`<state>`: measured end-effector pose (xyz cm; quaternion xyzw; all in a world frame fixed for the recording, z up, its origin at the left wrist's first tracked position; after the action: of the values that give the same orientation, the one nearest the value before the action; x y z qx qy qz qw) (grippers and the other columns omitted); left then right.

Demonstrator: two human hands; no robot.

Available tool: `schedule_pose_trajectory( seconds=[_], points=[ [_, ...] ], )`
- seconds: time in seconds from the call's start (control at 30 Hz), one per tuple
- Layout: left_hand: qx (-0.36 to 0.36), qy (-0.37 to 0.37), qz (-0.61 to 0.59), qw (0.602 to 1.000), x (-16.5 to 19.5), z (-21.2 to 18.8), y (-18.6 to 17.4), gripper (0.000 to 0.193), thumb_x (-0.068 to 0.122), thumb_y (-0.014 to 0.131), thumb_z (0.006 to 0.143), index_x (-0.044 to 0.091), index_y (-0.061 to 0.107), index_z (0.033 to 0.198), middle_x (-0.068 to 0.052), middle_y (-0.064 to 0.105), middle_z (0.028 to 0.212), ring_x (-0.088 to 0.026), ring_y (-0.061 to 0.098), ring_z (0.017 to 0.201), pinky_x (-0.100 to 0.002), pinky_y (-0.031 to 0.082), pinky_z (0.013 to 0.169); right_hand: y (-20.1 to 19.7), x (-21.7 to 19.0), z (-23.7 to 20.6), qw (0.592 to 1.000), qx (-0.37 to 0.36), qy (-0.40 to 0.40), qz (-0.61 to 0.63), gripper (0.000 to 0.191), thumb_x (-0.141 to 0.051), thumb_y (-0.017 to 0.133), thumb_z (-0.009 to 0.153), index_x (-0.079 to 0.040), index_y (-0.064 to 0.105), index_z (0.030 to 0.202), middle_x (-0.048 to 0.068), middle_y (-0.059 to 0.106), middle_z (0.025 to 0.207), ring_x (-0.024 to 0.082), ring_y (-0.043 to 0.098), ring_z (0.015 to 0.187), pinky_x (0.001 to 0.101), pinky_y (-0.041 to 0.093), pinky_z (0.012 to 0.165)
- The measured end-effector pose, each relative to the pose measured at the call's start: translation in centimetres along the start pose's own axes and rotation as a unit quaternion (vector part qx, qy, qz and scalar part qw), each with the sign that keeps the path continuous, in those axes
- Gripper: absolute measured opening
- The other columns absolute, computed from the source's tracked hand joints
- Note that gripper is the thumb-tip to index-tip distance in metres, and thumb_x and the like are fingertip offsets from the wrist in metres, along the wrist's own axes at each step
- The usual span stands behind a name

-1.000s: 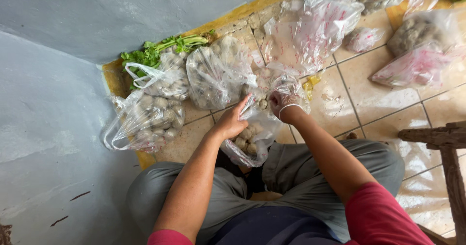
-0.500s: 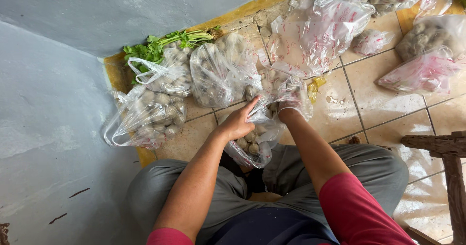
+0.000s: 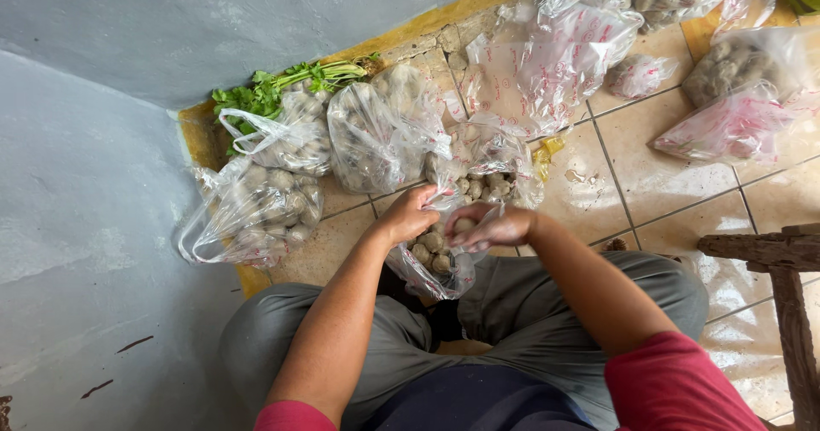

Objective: The person sits on the floor and packs round food items from large plastic bags into smaller plastic bags by hand, then ties the filled bags. They also place leafy green vegetables into some of the bags and set the packed bags on the floor beside them.

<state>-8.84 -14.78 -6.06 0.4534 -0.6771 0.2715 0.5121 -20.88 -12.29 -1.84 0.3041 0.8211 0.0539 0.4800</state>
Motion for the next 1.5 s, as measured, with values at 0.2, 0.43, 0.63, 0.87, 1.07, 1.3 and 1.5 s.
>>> schedule_pose_trajectory(
  seconds=[0.2,0.43,0.63,0.87,1.07,1.3,1.5],
  points=[
    [0.028,-0.033,0.059,0.997,0.4,-1.4,-0.9,0.055,0.001,0.055,0.09,0.008,0.062,0.144,0.001,0.065,0.097,-0.003,0.048,0.073,-0.022,0.045,0.066,1.1,-0.4,1.9,0.945,0.055,-0.112,-0.304,0.052,-0.021,0.077,0.092,0.0,0.057,0.135,0.005,0.066,0.121,0.015,0.065,0.104,0.0315,0.052,0.088],
    [0.029,0.038,0.01,0.999,1.6,-0.8,-0.7,0.07,-0.001,0.055,0.084,0.007,0.039,0.152,0.001,0.066,0.12,-0.005,0.059,0.091,-0.026,0.049,0.079,-13.5,1.5,0.5,0.865,0.364,0.044,-0.342,0.028,-0.018,0.057,0.098,-0.009,0.074,0.12,0.01,0.075,0.097,0.023,0.068,0.087,0.0382,0.056,0.077],
    [0.02,-0.03,0.144,0.989,1.7,-1.5,-0.5,0.057,0.006,0.057,0.083,0.005,0.058,0.14,-0.009,0.074,0.103,-0.013,0.065,0.084,-0.03,0.053,0.077,-11.4,2.8,7.4,0.594,0.187,0.197,-0.757,0.032,-0.019,0.053,0.099,-0.008,0.076,0.119,0.016,0.072,0.122,0.032,0.07,0.108,0.0458,0.056,0.089],
    [0.014,-0.026,0.128,0.991,3.2,-2.1,-0.3,0.055,0.009,0.056,0.082,0.005,0.06,0.137,-0.009,0.076,0.101,-0.015,0.067,0.085,-0.031,0.054,0.079,-13.5,3.8,8.1,0.813,0.25,0.274,-0.449,0.048,-0.042,0.047,0.101,-0.008,0.066,0.129,0.018,0.063,0.138,0.036,0.06,0.124,0.0483,0.044,0.105],
    [0.05,0.004,0.166,0.985,1.8,-1.3,-0.9,0.054,0.01,0.058,0.083,0.002,0.058,0.137,-0.015,0.074,0.114,-0.02,0.072,0.102,-0.033,0.054,0.09,-13.6,3.9,8.2,0.845,0.242,0.198,-0.434,0.039,-0.036,0.056,0.096,-0.008,0.066,0.12,0.011,0.068,0.119,0.027,0.063,0.106,0.0415,0.047,0.092],
    [0.094,-0.009,0.155,0.983,1.4,-1.1,-1.9,0.039,0.017,0.061,0.093,0.0,0.064,0.127,-0.018,0.076,0.111,-0.023,0.073,0.101,-0.034,0.055,0.09,-8.3,1.4,0.4,0.986,0.133,0.058,-0.078,0.025,-0.021,0.07,0.09,-0.004,0.065,0.107,0.006,0.07,0.092,0.014,0.065,0.077,0.0309,0.051,0.064],
    [0.089,-0.062,0.123,0.986,0.9,-0.9,-1.6,0.04,0.016,0.059,0.097,0.002,0.061,0.134,-0.015,0.075,0.108,-0.02,0.067,0.091,-0.035,0.055,0.083,1.2,-0.4,-0.1,0.989,0.071,0.003,-0.132,0.035,-0.025,0.074,0.093,-0.007,0.062,0.119,0.006,0.069,0.105,0.013,0.064,0.083,0.028,0.051,0.07]
  ],
)
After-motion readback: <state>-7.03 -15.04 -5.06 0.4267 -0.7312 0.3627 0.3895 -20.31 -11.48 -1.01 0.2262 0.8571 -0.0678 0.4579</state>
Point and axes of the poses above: each hand's wrist, its own z-axis towards the middle knuckle, its own y-axis out of the palm, x = y × z, the point moved 9 cm from there along z, towards the middle knuckle
